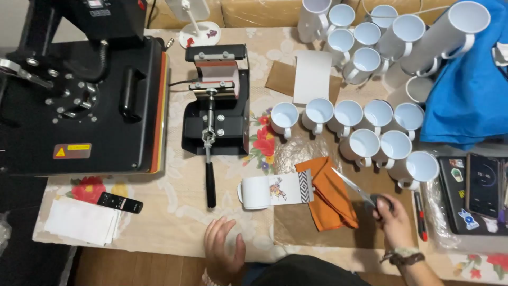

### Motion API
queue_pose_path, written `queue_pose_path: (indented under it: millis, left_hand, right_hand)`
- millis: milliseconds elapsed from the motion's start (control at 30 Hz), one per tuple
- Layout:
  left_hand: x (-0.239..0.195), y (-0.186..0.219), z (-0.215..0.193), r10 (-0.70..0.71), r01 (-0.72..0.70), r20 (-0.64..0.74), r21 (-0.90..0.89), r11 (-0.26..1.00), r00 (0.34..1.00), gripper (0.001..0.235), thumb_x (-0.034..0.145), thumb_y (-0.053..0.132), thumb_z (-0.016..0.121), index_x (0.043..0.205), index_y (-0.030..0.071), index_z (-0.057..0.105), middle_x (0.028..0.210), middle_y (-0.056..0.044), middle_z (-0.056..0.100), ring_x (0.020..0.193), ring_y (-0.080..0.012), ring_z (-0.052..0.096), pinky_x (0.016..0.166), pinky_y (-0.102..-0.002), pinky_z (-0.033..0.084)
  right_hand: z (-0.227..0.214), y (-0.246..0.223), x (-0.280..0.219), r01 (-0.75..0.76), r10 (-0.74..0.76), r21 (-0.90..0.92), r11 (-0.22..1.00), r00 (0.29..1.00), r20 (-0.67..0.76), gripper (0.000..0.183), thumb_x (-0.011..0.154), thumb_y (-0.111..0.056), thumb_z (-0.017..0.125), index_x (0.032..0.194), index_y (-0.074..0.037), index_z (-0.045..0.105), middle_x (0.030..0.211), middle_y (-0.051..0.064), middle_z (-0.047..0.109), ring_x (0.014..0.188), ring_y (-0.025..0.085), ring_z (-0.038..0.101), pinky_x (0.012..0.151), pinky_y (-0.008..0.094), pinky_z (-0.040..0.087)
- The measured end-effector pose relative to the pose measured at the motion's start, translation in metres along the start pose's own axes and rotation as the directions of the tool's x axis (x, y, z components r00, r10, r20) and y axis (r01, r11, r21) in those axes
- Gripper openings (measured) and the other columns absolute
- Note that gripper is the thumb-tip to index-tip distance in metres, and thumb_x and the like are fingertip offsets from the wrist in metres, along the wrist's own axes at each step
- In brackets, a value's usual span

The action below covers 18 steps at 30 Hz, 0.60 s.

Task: The person applies a printed transfer sheet to a white ceramic mug, smoothing it by hand and peeling off the backing. They then wipe the mug with an orange cloth, apply a brown paper sheet, and place the mug into a mug press machine.

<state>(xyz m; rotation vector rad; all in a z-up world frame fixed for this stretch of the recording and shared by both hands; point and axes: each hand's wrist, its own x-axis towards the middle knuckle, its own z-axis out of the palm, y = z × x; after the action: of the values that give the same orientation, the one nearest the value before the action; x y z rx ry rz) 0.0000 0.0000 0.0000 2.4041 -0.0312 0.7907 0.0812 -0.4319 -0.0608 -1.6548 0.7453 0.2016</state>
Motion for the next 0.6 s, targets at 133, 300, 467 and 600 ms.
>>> queue_pose_path:
  millis: [133, 300, 467, 600]
  left_hand:
    - [0.011, 0.033, 0.023, 0.119, -0.113, 0.145, -0.051, 0.992, 0.982, 0.035, 0.092, 0.017, 0.063, 0.122, -0.002, 0.059, 0.118, -0.017, 0.069, 0.116, -0.0317, 0.065, 0.108, -0.048, 0.05]
    - [0.023, 0.096, 0.028, -0.135, 0.326, 0.414, -0.435, 0.84, 0.9, 0.066, 0.086, 0.023, 0.069, 0.145, 0.004, 0.045, 0.142, -0.016, 0.054, 0.134, -0.0307, 0.051, 0.113, -0.045, 0.041]
    - [0.008, 0.146, 0.029, -0.171, 0.632, 0.627, -0.775, -0.029, 0.76, 0.071, 0.089, 0.012, 0.06, 0.154, 0.004, 0.032, 0.16, -0.015, 0.036, 0.144, -0.0295, 0.039, 0.12, -0.045, 0.033]
    - [-0.004, 0.192, 0.022, -0.108, 0.551, 0.541, -0.829, 0.101, 0.834, 0.081, 0.097, 0.046, 0.056, 0.159, 0.011, 0.017, 0.167, -0.013, 0.021, 0.149, -0.0276, 0.029, 0.121, -0.045, 0.024]
  right_hand:
    - [-0.044, 0.107, 0.003, -0.001, 0.035, 0.169, 0.986, 0.979, -0.203, 0.026, 0.106, -0.021, 0.057, 0.13, -0.01, 0.052, 0.096, 0.004, 0.057, 0.076, 0.01, 0.053, 0.054, 0.025, 0.039]
    - [-0.065, 0.037, -0.019, 0.054, -0.104, -0.882, 0.468, 0.995, 0.006, 0.07, 0.091, -0.05, 0.061, 0.149, -0.012, 0.051, 0.133, 0.019, 0.066, 0.12, 0.037, 0.064, 0.098, 0.05, 0.055]
    - [-0.033, -0.033, -0.074, 0.727, -0.727, -0.605, 0.325, 0.601, 0.332, 0.039, 0.095, -0.035, 0.059, 0.123, -0.011, 0.069, 0.121, 0.01, 0.069, 0.115, 0.026, 0.062, 0.103, 0.044, 0.049]
    - [0.02, -0.086, -0.135, 0.974, -0.89, -0.028, 0.226, 0.218, 0.4, 0.027, 0.09, -0.024, 0.069, 0.113, -0.012, 0.074, 0.092, 0.006, 0.069, 0.085, 0.02, 0.062, 0.078, 0.033, 0.051]
